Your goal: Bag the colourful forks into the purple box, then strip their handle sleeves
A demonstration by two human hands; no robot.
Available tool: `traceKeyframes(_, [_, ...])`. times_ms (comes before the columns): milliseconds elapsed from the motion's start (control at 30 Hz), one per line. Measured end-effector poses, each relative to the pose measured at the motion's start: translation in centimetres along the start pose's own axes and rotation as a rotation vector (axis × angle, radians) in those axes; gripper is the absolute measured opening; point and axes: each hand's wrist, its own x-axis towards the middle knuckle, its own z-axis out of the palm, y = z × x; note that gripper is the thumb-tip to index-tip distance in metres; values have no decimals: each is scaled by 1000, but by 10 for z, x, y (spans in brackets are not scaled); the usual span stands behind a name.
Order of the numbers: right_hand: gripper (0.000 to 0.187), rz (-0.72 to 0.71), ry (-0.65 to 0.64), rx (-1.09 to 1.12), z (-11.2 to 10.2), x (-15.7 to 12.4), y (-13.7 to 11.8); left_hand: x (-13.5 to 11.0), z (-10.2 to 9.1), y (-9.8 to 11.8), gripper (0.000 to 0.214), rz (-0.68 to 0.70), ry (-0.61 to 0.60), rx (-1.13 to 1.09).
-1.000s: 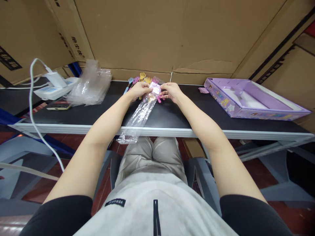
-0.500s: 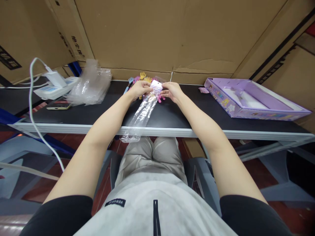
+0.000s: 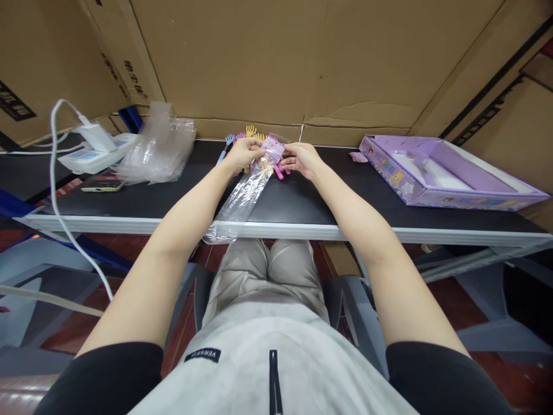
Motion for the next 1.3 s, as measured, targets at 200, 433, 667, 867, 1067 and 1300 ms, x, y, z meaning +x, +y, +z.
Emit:
traceKeyframes(200, [26, -4, -28, -67, -1, -3, -1, 2, -1, -3, 13, 27, 8, 8])
traceKeyframes(433, [29, -9, -74, -106, -5, 0, 1, 7, -3, -6, 19, 54, 21, 57])
traceKeyframes(667, [28, 9, -68, -126, -3, -3, 0, 12, -4, -10, 22, 106, -19, 22])
traceKeyframes(867, [31, -60, -14, -179, 1, -7, 1, 4, -3, 0, 21, 20, -4, 24])
traceKeyframes(1067, [32, -116, 75, -155, 8, -6, 2, 1, 1, 5, 23, 8, -7, 21])
traceKeyframes(1300, [30, -97, 134, -31, -1, 3, -2, 5, -1, -4, 25, -28, -14, 55])
